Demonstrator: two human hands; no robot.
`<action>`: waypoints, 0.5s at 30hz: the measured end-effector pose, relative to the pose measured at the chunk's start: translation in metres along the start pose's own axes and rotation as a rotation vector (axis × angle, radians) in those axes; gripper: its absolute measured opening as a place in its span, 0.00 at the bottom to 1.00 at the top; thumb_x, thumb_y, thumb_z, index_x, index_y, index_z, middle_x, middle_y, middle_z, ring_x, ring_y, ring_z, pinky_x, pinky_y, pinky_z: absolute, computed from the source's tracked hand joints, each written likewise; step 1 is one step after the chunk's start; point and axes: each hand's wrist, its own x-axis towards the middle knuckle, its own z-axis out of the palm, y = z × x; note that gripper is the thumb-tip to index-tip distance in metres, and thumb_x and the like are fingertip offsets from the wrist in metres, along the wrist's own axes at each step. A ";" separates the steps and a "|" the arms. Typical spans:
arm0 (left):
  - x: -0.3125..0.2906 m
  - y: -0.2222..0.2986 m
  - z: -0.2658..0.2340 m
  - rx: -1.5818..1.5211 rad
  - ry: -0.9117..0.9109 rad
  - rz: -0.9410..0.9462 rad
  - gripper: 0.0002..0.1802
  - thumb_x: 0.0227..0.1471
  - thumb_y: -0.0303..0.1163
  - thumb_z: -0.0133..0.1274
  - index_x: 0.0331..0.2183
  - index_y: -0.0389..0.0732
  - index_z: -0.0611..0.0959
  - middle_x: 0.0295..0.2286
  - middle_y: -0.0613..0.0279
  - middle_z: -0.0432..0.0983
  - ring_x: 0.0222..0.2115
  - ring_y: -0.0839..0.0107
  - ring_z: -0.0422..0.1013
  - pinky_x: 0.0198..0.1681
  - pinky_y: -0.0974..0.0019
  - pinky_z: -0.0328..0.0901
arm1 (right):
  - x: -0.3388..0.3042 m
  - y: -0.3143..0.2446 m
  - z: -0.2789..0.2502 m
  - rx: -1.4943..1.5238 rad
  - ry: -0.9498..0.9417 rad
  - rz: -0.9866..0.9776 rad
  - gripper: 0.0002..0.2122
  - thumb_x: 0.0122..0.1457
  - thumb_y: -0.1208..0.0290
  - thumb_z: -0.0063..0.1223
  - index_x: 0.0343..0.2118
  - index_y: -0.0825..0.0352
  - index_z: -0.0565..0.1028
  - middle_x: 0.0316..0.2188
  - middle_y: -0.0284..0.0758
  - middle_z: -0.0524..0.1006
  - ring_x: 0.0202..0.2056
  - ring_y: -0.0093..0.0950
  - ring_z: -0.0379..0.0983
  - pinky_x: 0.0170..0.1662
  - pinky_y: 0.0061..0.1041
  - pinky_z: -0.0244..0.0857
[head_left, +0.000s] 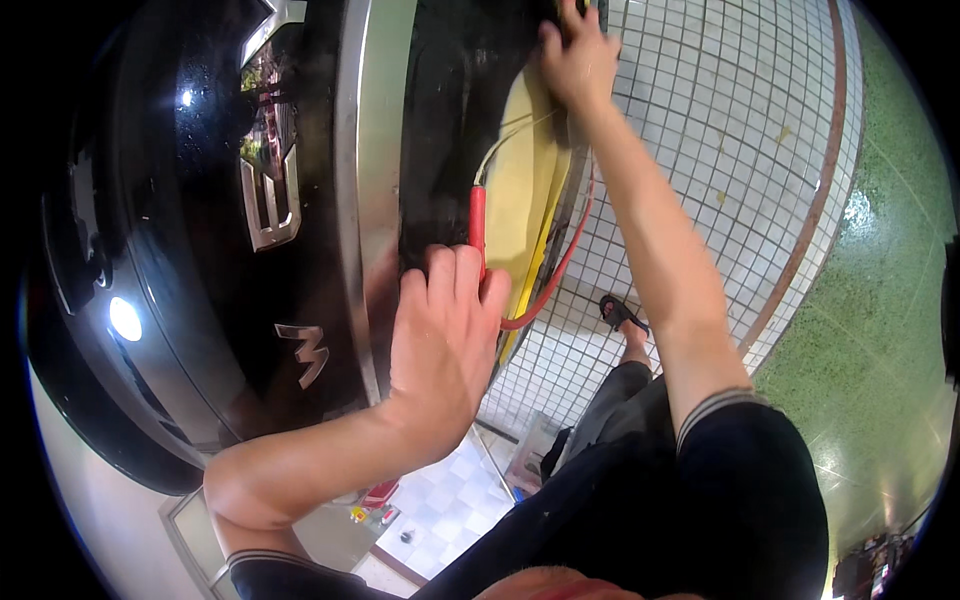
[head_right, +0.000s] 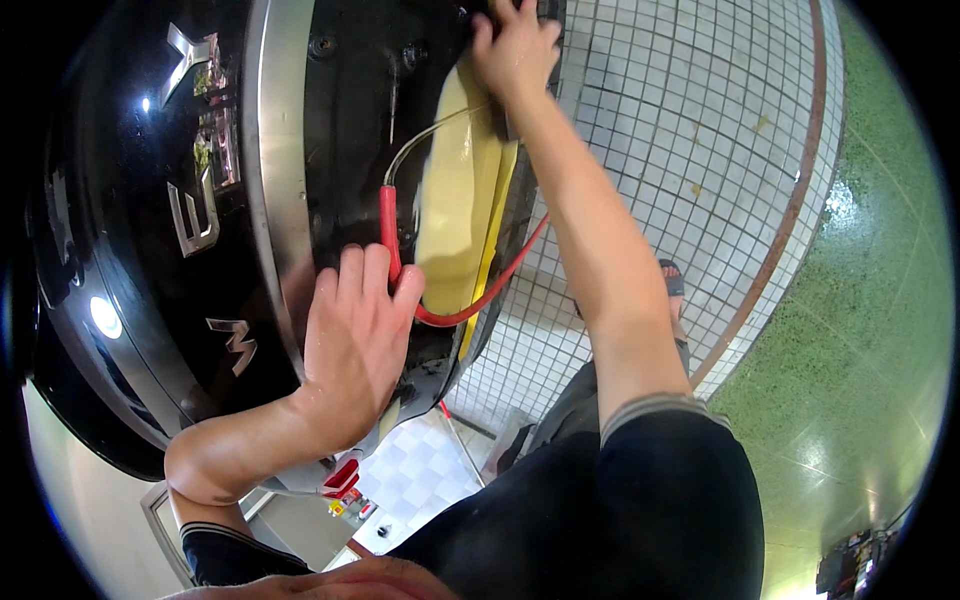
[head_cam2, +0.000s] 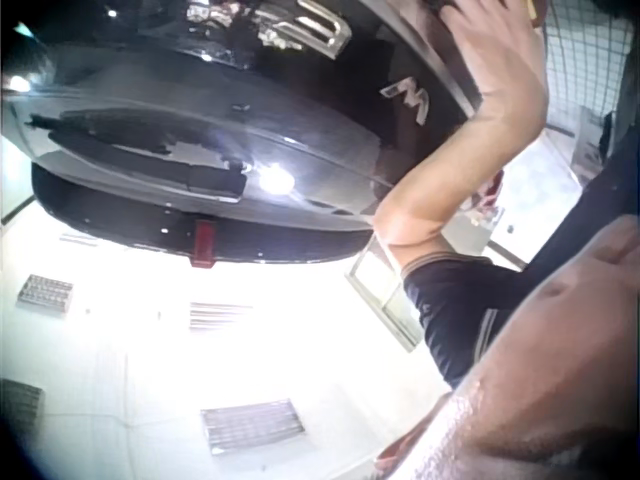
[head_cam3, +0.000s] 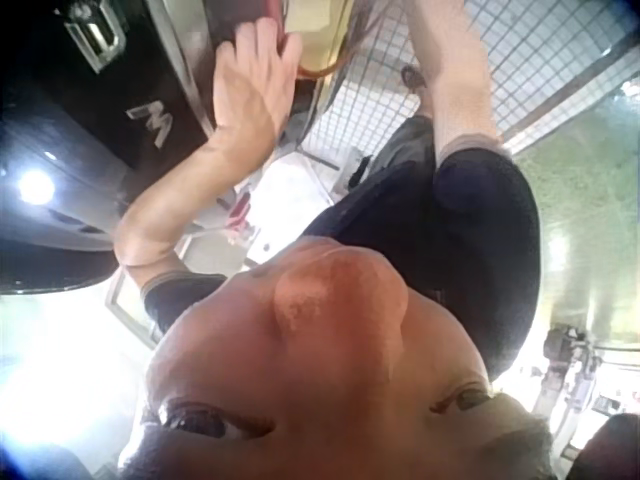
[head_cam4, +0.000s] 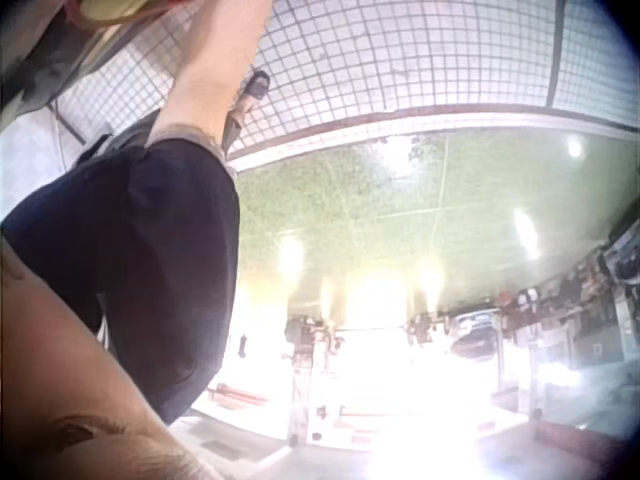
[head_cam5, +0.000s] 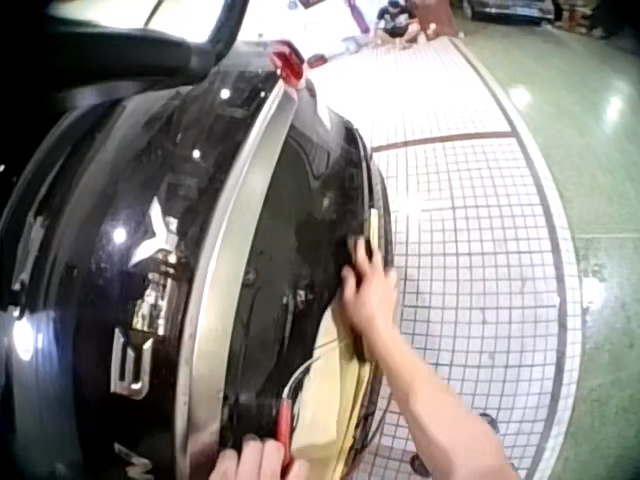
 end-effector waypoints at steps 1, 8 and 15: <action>0.002 -0.001 -0.002 0.018 0.024 0.011 0.11 0.53 0.31 0.56 0.40 0.48 0.76 0.34 0.61 0.65 0.40 0.65 0.65 0.39 0.65 0.59 | 0.020 0.007 0.004 -0.032 0.143 -0.051 0.27 0.65 0.66 0.53 0.67 0.62 0.67 0.59 0.45 0.74 0.48 0.60 0.70 0.52 0.51 0.68; 0.006 0.002 -0.002 -0.050 0.009 0.022 0.10 0.53 0.31 0.55 0.39 0.48 0.76 0.34 0.61 0.66 0.40 0.65 0.66 0.39 0.64 0.60 | -0.088 0.002 0.024 0.207 -0.042 -0.203 0.32 0.55 0.60 0.62 0.66 0.49 0.72 0.63 0.46 0.69 0.45 0.52 0.68 0.51 0.46 0.69; 0.012 0.003 -0.002 -0.041 0.036 -0.008 0.11 0.52 0.30 0.56 0.40 0.47 0.77 0.35 0.61 0.66 0.40 0.65 0.66 0.40 0.65 0.61 | 0.006 0.045 0.022 0.173 0.038 -0.121 0.27 0.61 0.60 0.58 0.65 0.53 0.71 0.59 0.50 0.72 0.45 0.56 0.69 0.50 0.48 0.69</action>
